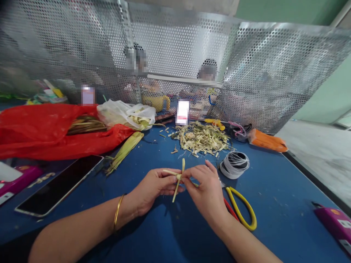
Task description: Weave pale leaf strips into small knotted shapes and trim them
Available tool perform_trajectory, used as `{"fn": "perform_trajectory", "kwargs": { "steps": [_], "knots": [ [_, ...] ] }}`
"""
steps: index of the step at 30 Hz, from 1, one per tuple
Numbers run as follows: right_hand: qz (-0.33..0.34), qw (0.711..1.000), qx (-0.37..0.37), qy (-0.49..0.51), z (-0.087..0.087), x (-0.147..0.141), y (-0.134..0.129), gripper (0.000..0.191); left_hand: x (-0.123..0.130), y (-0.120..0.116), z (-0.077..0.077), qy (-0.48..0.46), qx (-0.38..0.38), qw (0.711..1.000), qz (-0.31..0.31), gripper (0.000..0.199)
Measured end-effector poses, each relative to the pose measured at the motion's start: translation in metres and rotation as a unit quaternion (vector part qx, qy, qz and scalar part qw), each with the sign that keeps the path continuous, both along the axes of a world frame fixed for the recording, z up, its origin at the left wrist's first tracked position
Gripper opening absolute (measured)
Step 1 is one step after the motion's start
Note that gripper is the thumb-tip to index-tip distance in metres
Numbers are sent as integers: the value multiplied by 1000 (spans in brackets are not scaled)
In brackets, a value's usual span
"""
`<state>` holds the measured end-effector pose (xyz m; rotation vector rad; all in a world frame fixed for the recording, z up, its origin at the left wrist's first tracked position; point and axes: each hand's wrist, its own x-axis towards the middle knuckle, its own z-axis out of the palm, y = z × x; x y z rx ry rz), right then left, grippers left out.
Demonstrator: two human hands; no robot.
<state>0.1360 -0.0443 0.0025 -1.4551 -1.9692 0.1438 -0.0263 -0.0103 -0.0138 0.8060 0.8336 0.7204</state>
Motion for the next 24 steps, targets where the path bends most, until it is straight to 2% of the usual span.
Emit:
{"fn": "perform_trajectory", "kwargs": {
  "steps": [9, 15, 24],
  "knots": [
    [-7, 1000, -2, -10, 0, -1, -2, 10, -1, -2, 3, -14, -6, 1000, -8, 40],
    [-4, 1000, -3, -2, -4, -1, -1, 9, 0, 0, 2, 17, -10, 1000, 2, 43],
    [-23, 998, -31, 57, -5, 0, 0, 3, -4, 3, 6, 30, 2, 999, -38, 39]
  ]
}}
